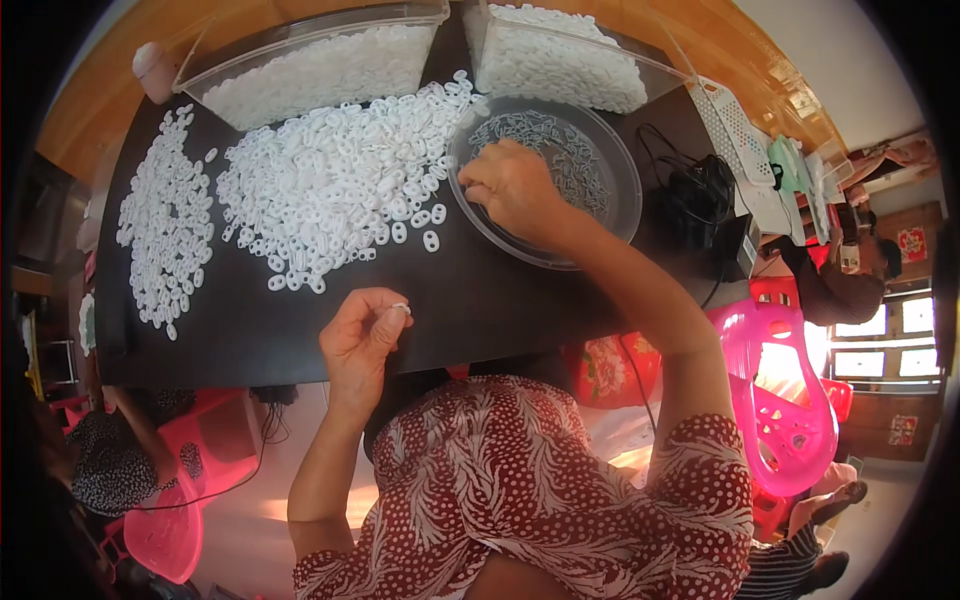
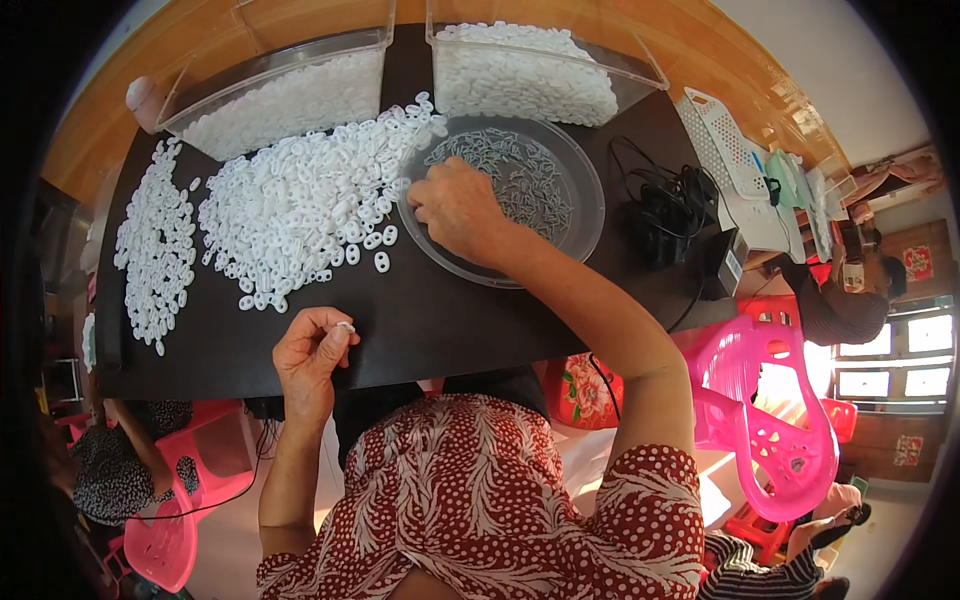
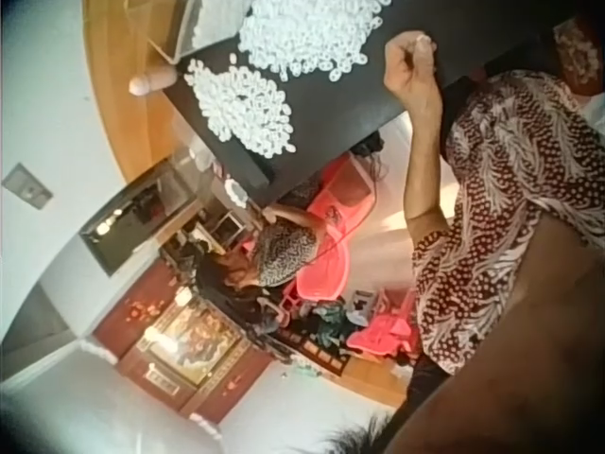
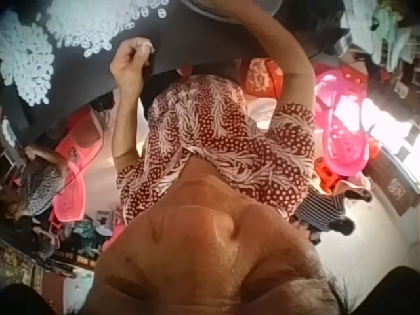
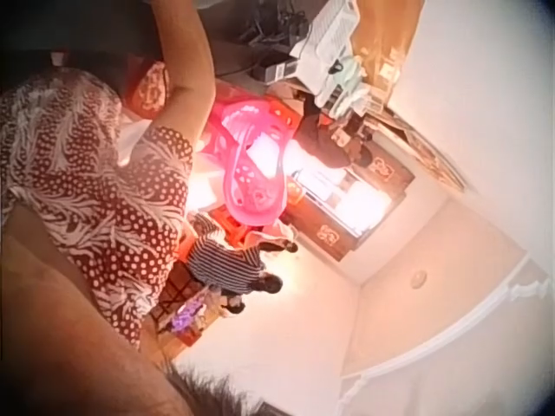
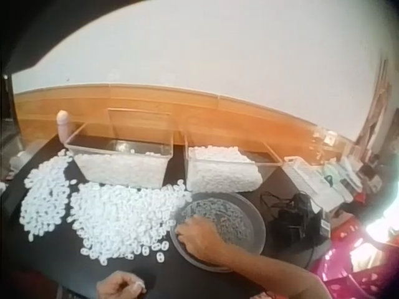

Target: Assemble small white plastic components by inserting small pins into them.

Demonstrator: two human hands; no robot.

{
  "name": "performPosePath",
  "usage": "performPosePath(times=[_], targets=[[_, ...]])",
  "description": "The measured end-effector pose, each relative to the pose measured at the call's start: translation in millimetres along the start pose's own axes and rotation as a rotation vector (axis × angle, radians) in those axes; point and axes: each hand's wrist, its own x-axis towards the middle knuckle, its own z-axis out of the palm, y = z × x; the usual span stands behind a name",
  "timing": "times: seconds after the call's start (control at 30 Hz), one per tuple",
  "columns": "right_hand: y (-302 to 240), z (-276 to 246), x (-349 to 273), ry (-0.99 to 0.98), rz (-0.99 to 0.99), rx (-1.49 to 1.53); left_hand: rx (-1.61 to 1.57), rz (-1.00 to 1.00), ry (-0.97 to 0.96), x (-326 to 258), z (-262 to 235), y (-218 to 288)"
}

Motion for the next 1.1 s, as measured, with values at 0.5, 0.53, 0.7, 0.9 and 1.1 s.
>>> performPosePath(times=[0.5, 0.53, 0.7, 0.9, 1.1], targets=[[-1.8, -4.5, 3.8, -0.02, -0.173, -0.044, -0.071, -0.011, 0.035, -1.6, 0.3, -0.8], [-3.9, -10.0, 4.3, 0.009, -0.119, -0.007, -0.101, -0.018, 0.051, -0.1, 0.7, -0.2], [-61.4, -54.6, -0.8, -0.042, 0.267, 0.38, -0.113, -0.055, 0.092, 1.9, 3.6, 8.7], [-103.7, -36.6, -24.2, -0.076, 0.193, 0.748, -0.17, -0.085, 0.04, -1.6, 7.5, 16.1], [-104.4, -21.3, -30.8, -0.11, 0.079, 0.75, -0.137, -0.047, 0.063, -9.8, 9.6, 19.3]])
